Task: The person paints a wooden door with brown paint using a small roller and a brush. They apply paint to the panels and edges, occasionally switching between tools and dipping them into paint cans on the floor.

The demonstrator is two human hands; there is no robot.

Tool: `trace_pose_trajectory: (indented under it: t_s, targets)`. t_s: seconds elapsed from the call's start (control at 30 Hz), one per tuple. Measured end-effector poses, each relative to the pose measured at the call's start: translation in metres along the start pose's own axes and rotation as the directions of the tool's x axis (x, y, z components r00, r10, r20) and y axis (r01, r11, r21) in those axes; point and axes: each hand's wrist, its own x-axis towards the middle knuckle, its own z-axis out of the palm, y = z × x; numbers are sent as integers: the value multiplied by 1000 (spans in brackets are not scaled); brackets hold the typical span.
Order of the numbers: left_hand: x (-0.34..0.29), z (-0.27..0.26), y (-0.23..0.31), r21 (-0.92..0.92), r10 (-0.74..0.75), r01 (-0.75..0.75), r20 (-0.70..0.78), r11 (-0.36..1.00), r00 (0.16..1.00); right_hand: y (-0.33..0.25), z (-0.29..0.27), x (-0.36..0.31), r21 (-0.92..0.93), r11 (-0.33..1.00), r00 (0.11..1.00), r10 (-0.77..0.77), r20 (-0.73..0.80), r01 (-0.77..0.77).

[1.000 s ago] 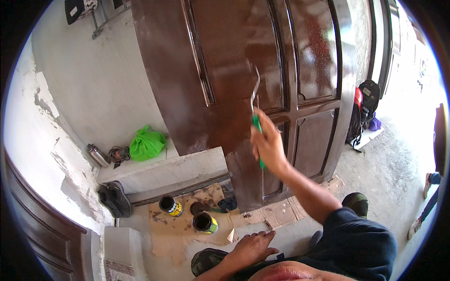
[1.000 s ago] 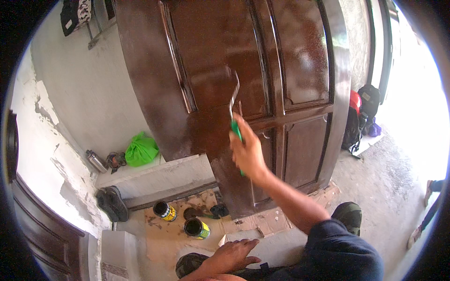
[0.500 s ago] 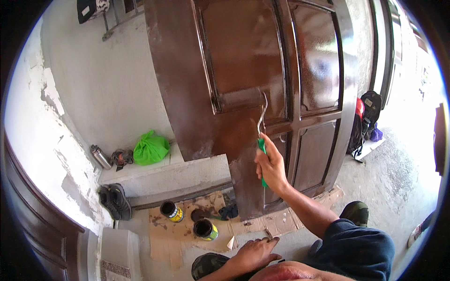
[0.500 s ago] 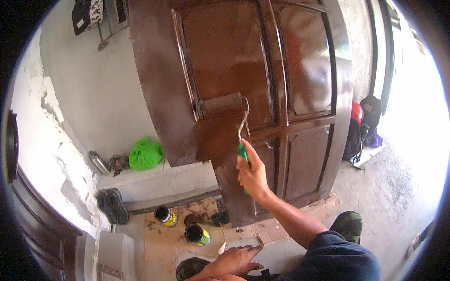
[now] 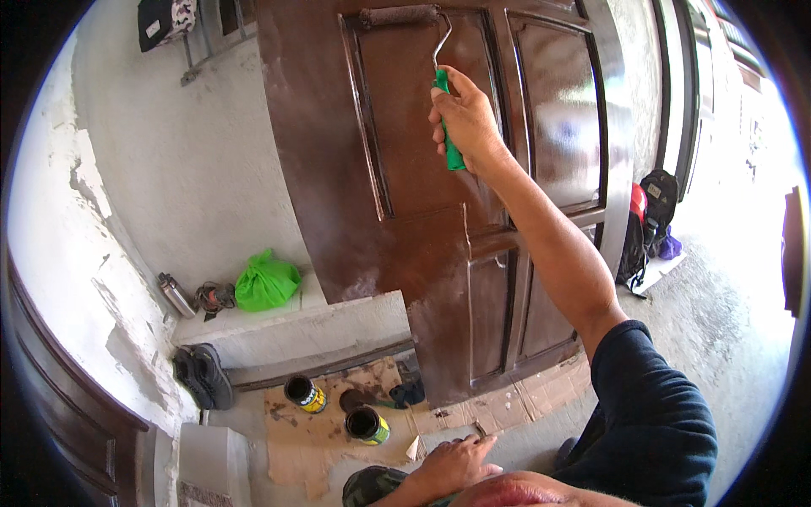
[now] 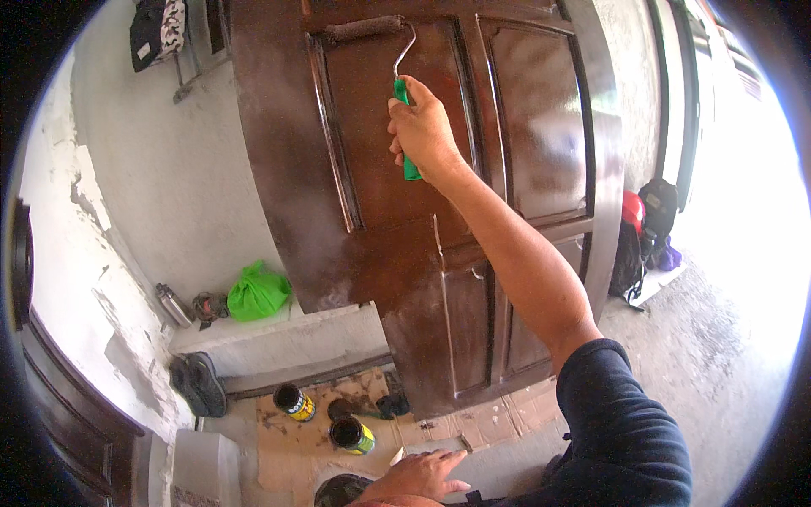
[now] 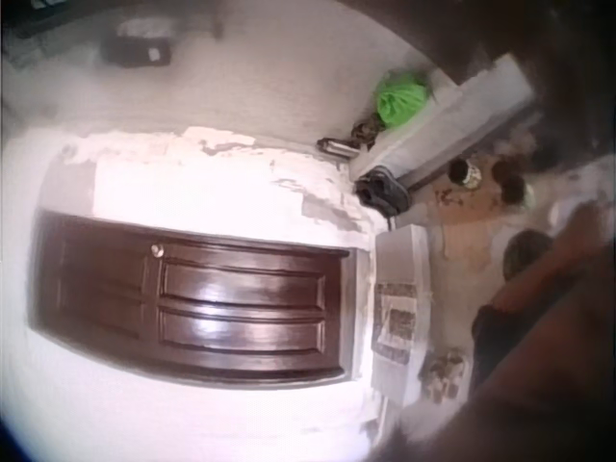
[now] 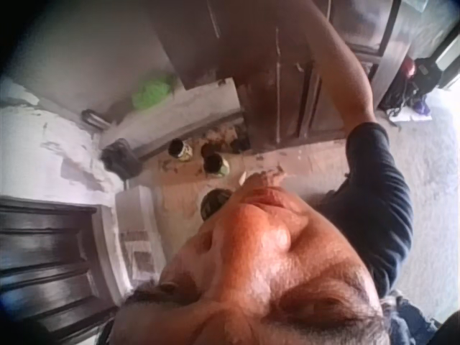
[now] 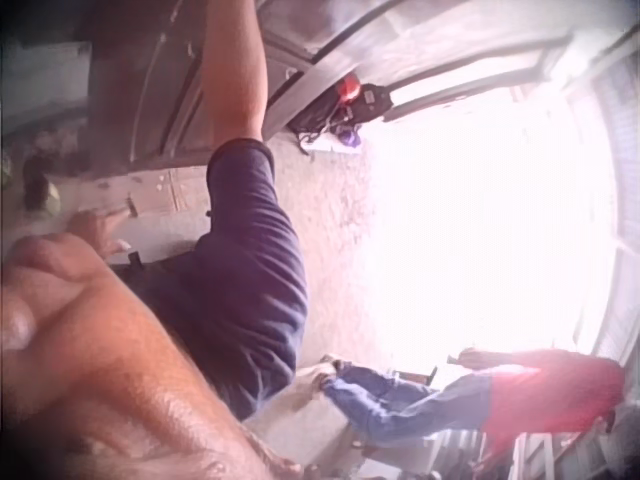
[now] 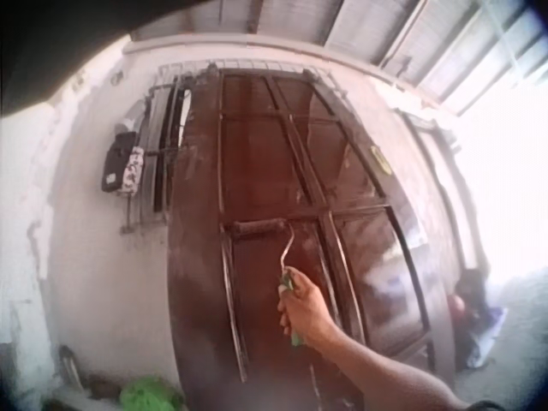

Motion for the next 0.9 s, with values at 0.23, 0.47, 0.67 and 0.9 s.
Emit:
trace_pose_trajectory:
  t_s: [0.23,0.47,0.67,0.9]
  targets:
    - [4,12,-1,41,45,-45,-7,998,999,75,-5,-124,-63,988,990,142,-9,-142]
    - [11,20,-12,23,45,-46,29,999,999,85,-36,-238,104,924,929,360,84,-368]
    - [6,21,-22,-42,175,-183,-143,982,974,40,-60,-67,-24,999,995,-34,-91,32]
    - [17,-5,1,2,6,-7,75,1000,997,33,-63,-1,-120,992,998,-49,-48,43]
